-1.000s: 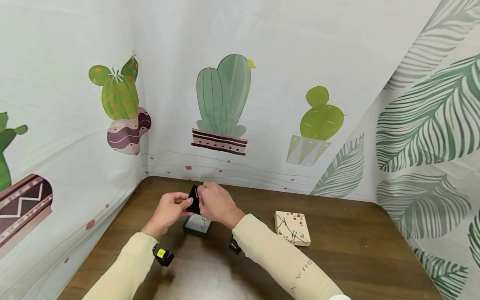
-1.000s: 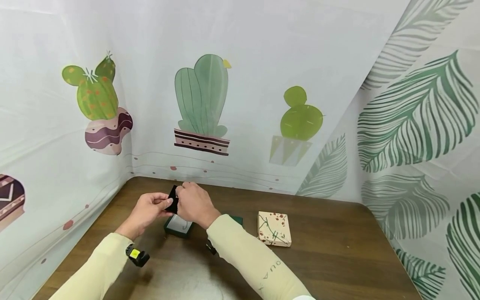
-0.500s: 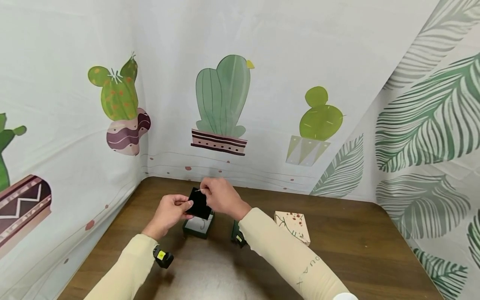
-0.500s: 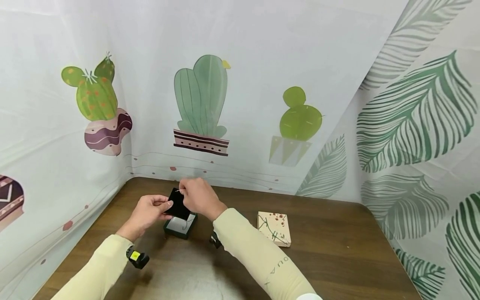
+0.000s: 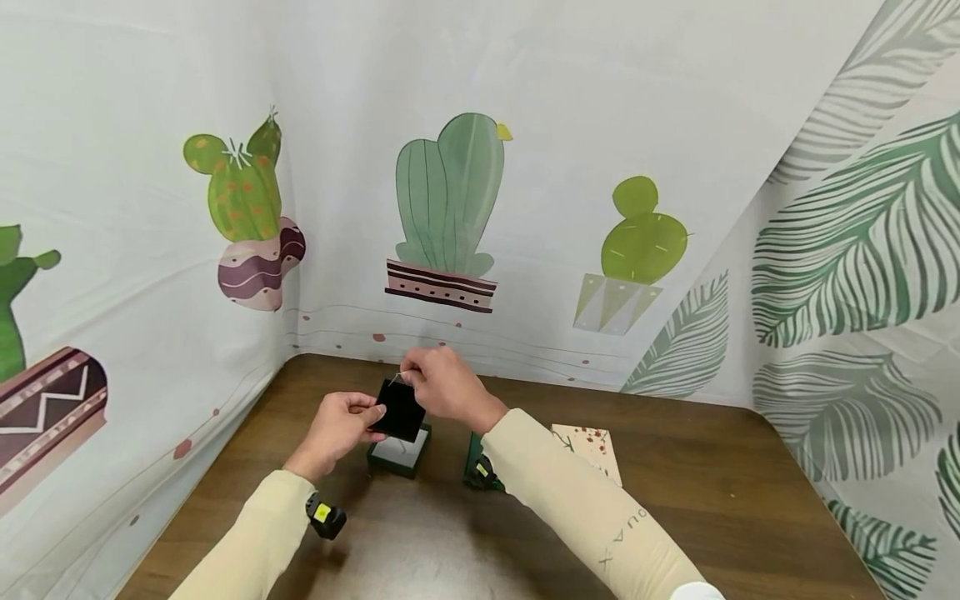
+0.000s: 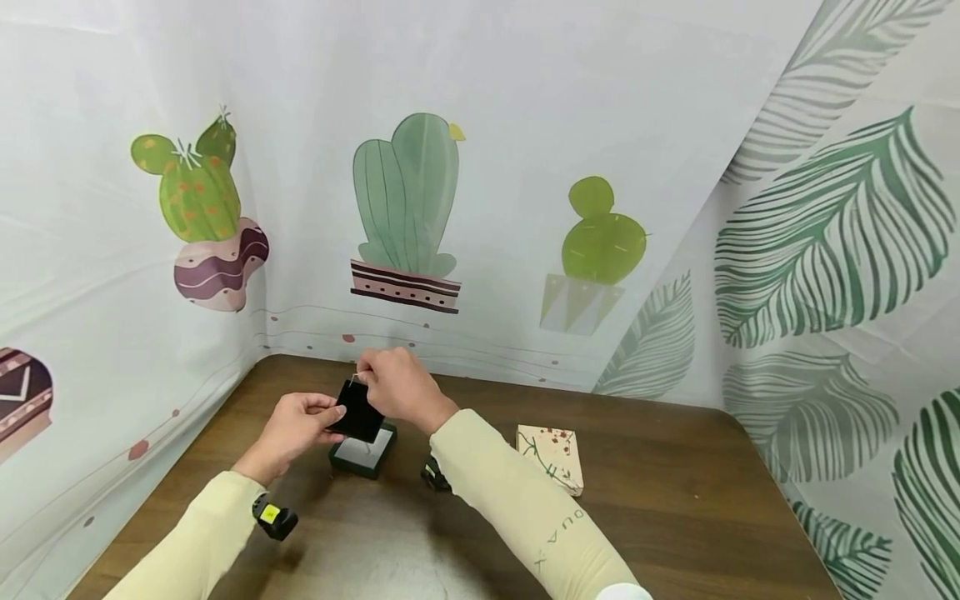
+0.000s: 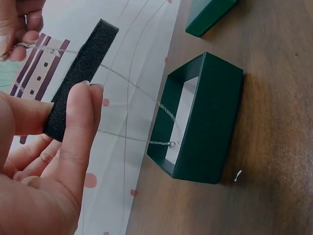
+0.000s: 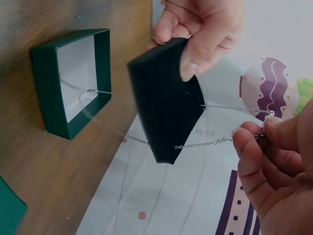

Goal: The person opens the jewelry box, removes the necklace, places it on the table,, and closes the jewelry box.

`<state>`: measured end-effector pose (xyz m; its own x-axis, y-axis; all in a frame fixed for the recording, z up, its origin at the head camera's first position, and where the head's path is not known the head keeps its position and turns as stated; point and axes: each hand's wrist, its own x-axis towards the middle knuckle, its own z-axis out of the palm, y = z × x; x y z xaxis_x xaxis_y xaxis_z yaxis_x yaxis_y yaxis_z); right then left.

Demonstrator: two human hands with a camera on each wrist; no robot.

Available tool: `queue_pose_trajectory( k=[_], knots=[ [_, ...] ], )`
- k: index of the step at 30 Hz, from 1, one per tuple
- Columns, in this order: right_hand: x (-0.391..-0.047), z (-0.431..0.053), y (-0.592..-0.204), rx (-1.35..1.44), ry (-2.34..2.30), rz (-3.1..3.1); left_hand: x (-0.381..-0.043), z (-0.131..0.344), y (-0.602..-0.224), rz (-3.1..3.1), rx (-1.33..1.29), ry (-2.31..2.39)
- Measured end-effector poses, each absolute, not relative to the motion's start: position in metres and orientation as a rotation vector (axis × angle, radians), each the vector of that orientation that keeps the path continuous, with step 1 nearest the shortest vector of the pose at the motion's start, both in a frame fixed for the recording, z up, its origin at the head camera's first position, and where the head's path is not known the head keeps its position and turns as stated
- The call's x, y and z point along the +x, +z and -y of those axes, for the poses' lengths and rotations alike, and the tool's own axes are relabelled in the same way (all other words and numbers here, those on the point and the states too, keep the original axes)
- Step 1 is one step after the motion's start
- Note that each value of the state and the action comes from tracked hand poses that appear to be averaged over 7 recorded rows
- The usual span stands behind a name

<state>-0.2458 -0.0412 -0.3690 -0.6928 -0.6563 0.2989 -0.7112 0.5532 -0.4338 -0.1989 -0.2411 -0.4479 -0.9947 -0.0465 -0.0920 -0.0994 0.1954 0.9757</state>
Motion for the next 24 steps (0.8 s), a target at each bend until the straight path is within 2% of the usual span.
queue_pose_trajectory(
  k=[24],
  knots=[
    [-0.241, 0.035, -0.338, 1.198, 0.920, 2.654, -0.202, 0.240, -0.455, -2.429, -0.153, 1.898]
  ],
)
